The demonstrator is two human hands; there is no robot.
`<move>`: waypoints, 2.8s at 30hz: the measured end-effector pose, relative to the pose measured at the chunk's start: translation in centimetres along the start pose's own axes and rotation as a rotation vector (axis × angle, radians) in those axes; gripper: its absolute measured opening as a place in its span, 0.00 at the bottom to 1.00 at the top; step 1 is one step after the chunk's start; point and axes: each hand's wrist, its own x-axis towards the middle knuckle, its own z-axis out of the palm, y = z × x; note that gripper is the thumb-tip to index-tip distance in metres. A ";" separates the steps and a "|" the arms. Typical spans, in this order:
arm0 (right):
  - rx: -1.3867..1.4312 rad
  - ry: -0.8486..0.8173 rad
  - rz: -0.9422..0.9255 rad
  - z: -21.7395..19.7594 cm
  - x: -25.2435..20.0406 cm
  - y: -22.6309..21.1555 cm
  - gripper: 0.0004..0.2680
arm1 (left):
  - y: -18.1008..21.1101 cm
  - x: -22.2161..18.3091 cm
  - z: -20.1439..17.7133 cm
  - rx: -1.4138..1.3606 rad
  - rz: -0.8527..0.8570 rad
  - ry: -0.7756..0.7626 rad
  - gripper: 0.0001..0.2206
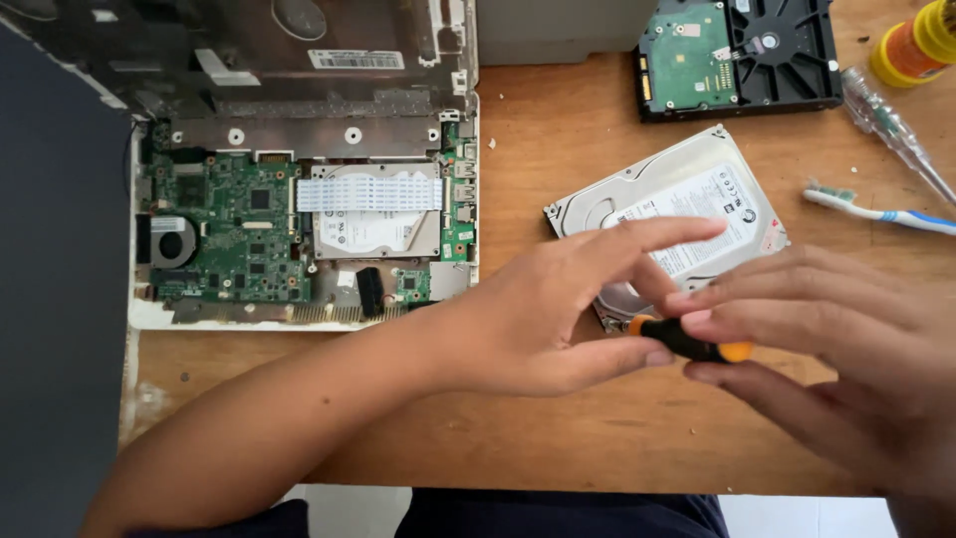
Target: Unscrewing screws from a hard drive using a small screwdriver on a workbench
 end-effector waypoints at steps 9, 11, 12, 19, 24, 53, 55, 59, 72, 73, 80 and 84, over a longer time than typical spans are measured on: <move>-0.257 0.100 -0.005 1.0 0.1 -1.8 0.14 | 1.6 0.2 -1.3 -0.046 -0.064 -0.021 0.32; -0.200 0.153 0.047 2.0 -1.1 -0.5 0.14 | 1.3 0.0 -1.0 0.002 -0.051 0.013 0.32; -0.144 0.210 0.096 2.5 -1.7 0.2 0.15 | 1.1 0.0 -0.9 0.052 -0.034 0.044 0.32; 0.821 0.539 0.481 -3.4 -4.6 9.5 0.12 | -2.0 -1.0 1.1 0.757 0.178 0.060 0.35; -0.342 -0.133 0.757 -6.1 -3.4 8.4 0.02 | -2.3 -1.1 1.2 0.965 0.180 -0.011 0.32; -0.376 -0.267 0.337 -0.2 -1.4 5.7 0.01 | -2.5 -1.1 1.5 1.018 0.172 0.072 0.32; -0.382 -0.254 0.300 0.0 -1.3 5.6 0.02 | -2.5 -1.0 1.4 1.023 0.170 0.068 0.31; -0.512 -0.229 0.199 0.7 -2.1 5.6 0.01 | -2.7 -1.2 1.4 1.005 0.173 0.076 0.31; -0.997 -0.289 -0.139 1.5 -2.4 3.9 0.11 | -2.4 -1.2 1.6 1.022 0.179 0.075 0.28; -0.999 -0.286 -0.139 1.6 -2.3 4.0 0.11 | -2.4 -1.2 1.6 1.024 0.181 0.075 0.28; -0.867 -0.204 -0.039 1.6 -2.2 4.6 0.09 | -2.3 -1.2 1.7 1.037 0.180 0.088 0.25; -0.793 -0.179 -0.054 1.5 -2.1 4.8 0.08 | -2.3 -1.2 1.6 1.040 0.176 0.065 0.29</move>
